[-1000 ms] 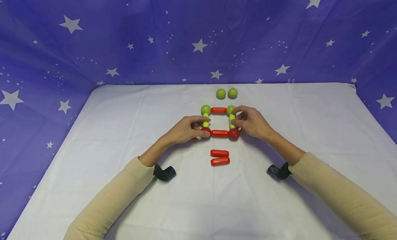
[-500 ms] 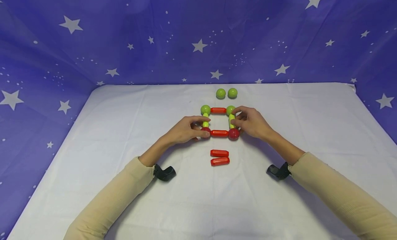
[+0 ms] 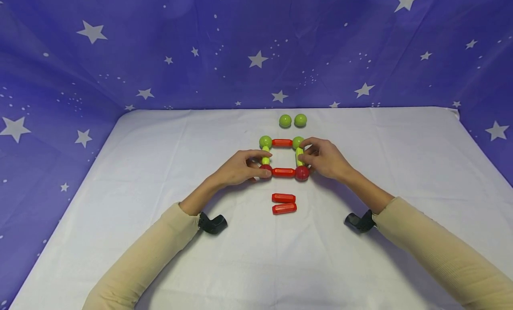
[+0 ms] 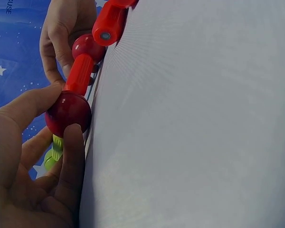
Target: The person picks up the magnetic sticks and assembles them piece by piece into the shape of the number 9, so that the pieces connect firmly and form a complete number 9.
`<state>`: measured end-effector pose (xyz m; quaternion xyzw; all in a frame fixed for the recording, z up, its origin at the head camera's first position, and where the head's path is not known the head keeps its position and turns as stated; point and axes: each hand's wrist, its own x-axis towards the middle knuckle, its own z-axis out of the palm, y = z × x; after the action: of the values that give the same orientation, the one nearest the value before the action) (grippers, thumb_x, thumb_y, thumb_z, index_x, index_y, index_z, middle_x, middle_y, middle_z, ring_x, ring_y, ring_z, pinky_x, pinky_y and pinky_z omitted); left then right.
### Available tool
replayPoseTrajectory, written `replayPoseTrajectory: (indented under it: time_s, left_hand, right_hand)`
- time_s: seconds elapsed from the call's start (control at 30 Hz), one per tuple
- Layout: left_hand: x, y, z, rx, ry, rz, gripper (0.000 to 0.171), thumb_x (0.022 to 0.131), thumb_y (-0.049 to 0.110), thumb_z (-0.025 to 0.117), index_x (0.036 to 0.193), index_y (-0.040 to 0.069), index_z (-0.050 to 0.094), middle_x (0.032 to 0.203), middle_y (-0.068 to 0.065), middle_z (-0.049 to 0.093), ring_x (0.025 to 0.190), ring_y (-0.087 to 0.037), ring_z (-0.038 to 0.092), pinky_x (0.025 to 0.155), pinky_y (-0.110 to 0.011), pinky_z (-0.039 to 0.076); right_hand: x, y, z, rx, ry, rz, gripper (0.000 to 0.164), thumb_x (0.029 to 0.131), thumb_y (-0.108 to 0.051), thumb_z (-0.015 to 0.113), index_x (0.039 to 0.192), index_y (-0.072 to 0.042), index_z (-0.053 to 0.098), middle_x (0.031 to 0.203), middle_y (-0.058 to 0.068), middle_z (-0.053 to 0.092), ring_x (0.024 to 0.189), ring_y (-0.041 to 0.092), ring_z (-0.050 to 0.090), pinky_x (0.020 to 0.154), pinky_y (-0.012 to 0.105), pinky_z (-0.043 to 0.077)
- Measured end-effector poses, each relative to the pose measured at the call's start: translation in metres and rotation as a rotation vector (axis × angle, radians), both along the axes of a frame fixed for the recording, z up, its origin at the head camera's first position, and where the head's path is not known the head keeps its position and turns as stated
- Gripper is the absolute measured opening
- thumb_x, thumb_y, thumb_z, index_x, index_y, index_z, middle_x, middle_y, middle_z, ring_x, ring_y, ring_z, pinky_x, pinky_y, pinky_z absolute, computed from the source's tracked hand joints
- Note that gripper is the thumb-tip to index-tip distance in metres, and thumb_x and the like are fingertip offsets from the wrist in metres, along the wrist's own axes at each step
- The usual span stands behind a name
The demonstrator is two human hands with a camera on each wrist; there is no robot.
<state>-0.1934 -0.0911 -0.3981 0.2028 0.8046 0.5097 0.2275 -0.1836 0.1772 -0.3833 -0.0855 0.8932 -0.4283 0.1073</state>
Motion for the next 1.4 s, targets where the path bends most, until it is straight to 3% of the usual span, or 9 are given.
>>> replayPoseTrajectory:
  time_s: [0.4,0.7,0.8,0.97,1.2,1.4]
  left_hand:
    - [0.000,0.001,0.000,0.003,0.005,-0.002,0.055,0.085,0.020,0.079,0.135,0.010,0.060,0.121,-0.009,0.057,0.079,-0.021,0.062,0.069,-0.035,0.059]
    - [0.000,0.000,0.000,-0.006,0.015,-0.001,0.056,0.085,0.020,0.080,0.136,0.010,0.060,0.121,-0.009,0.057,0.080,-0.020,0.062,0.069,-0.034,0.058]
    - [0.000,0.000,0.001,-0.003,0.017,-0.003,0.056,0.085,0.020,0.080,0.136,0.010,0.060,0.121,-0.009,0.057,0.079,-0.020,0.062,0.068,-0.035,0.059]
    - [0.001,0.001,0.001,0.011,0.012,-0.003,0.056,0.085,0.019,0.080,0.136,0.009,0.059,0.121,-0.009,0.057,0.078,-0.020,0.064,0.068,-0.035,0.059]
    - [0.001,0.001,0.001,0.009,-0.001,0.002,0.057,0.085,0.020,0.080,0.137,0.010,0.059,0.120,-0.009,0.057,0.081,-0.020,0.065,0.068,-0.035,0.059]
    - [0.001,0.000,0.000,0.004,0.005,0.002,0.057,0.085,0.021,0.079,0.137,0.010,0.059,0.121,-0.008,0.058,0.082,-0.020,0.066,0.069,-0.035,0.059]
  right_hand:
    - [0.014,0.007,0.007,0.001,0.013,0.005,0.034,0.095,-0.012,0.064,0.127,-0.001,0.058,0.110,0.018,0.065,0.089,0.029,0.065,0.066,0.034,0.059]
    - [0.042,0.009,0.021,-0.020,0.165,-0.013,0.030,0.091,-0.007,0.068,0.120,0.000,0.064,0.110,0.013,0.066,0.096,0.027,0.065,0.057,0.032,0.057]
    - [0.053,0.006,0.023,-0.053,0.193,0.023,0.025,0.090,-0.005,0.070,0.114,-0.002,0.067,0.105,0.010,0.068,0.093,0.025,0.065,0.056,0.031,0.056]
    - [0.069,-0.004,0.020,-0.119,0.159,0.117,0.021,0.088,-0.002,0.071,0.109,-0.004,0.069,0.100,0.006,0.069,0.092,0.021,0.064,0.053,0.033,0.056]
    - [0.075,-0.017,0.008,-0.087,0.150,0.243,0.023,0.088,-0.001,0.071,0.110,-0.004,0.070,0.103,0.005,0.068,0.092,0.015,0.064,0.087,0.042,0.053]
    - [0.075,-0.022,0.003,-0.032,0.131,0.293,0.023,0.087,-0.001,0.073,0.108,-0.007,0.072,0.099,-0.003,0.068,0.093,0.015,0.062,0.090,0.042,0.050]
